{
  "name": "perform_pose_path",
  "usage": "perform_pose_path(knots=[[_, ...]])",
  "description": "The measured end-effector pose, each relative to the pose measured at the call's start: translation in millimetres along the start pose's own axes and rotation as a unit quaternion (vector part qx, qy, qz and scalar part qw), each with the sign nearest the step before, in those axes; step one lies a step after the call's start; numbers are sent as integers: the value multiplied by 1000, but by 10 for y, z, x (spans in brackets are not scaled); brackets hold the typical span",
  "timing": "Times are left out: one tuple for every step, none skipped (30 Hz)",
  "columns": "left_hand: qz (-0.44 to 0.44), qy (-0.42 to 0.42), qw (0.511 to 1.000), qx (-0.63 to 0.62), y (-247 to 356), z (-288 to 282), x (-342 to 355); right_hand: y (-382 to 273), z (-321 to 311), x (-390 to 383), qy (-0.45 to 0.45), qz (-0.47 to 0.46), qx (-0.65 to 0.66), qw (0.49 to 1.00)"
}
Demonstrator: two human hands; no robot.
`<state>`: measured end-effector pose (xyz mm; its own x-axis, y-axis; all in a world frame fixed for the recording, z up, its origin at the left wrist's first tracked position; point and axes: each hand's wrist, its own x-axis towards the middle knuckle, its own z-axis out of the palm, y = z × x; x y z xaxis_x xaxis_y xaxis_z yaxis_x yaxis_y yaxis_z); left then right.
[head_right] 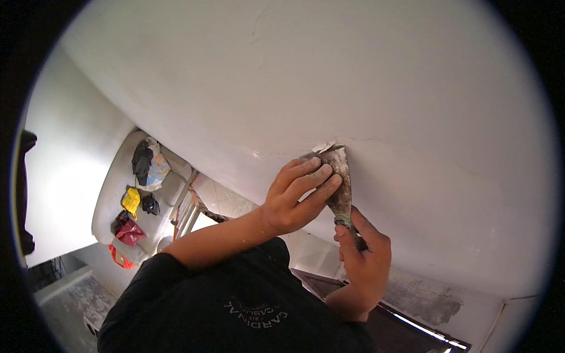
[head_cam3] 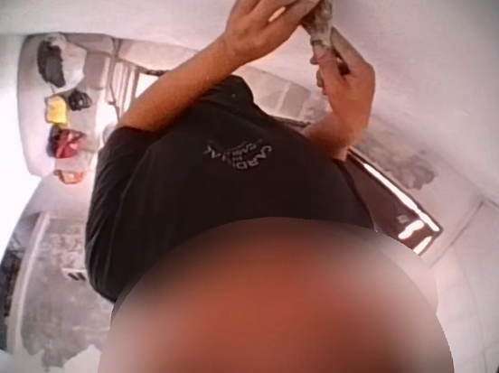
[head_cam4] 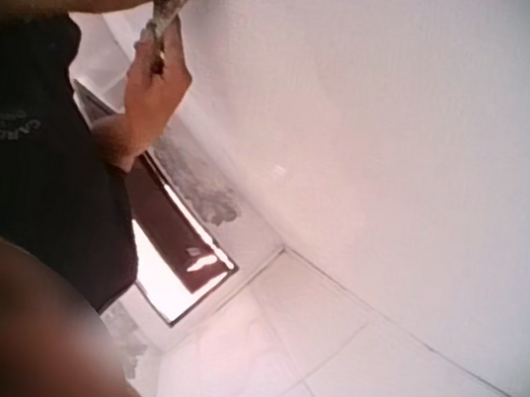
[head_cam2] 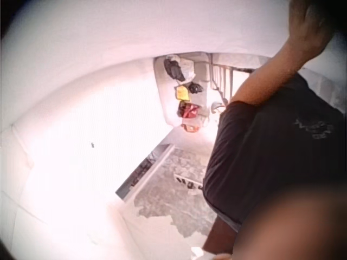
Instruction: The person applies white plaster to a ceiling using a hand-held putty knife, repeatedly spreading and smoothing the material across a damaged area. The person works continuously on the same ceiling patch, occasionally repositioning the tool to cover adjacent spots.
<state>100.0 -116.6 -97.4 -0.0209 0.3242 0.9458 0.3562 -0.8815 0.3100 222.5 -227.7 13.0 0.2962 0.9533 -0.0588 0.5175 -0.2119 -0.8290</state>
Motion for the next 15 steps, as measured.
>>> perform_pose_path(knots=[[-6,1,1000,-3,5,20,3,-31,-22,-1,-6,-7,-2,1000],[-11,-3,1000,-3,14,21,7,-61,-43,-24,-7,-7,-10,1000],[-4,10,1000,-11,4,16,9,-84,-44,-45,-9,-6,-19,1000],[2,15,1000,-17,-10,5,17,-98,-42,-54,-9,-2,-14,1000],[9,25,999,-20,-30,-10,33,-110,-32,-58,-8,2,-10,1000],[16,22,1000,-15,-53,-25,56,-119,-16,-51,-12,2,-3,1000],[24,21,999,-9,-72,-55,81,-126,1,-43,-10,5,3,1000],[32,21,999,-3,-90,-83,116,-137,21,-28,-12,4,12,1000],[35,18,999,-6,-98,-118,146,-142,41,-22,-6,8,19,1000],[38,14,999,-7,-100,-154,182,-150,55,-20,-16,4,38,999],[41,10,999,-7,-111,-191,211,-153,77,-18,-17,5,54,998],[42,4,999,-6,-112,-224,239,-153,85,-29,-18,8,72,997],[44,-2,999,-5,-118,-249,266,-157,102,-36,-12,16,75,997],[47,-3,999,-5,-105,-268,280,-145,107,-60,-5,23,79,997],[50,-9,999,0,-119,-292,306,-149,125,-70,2,32,83,996]])
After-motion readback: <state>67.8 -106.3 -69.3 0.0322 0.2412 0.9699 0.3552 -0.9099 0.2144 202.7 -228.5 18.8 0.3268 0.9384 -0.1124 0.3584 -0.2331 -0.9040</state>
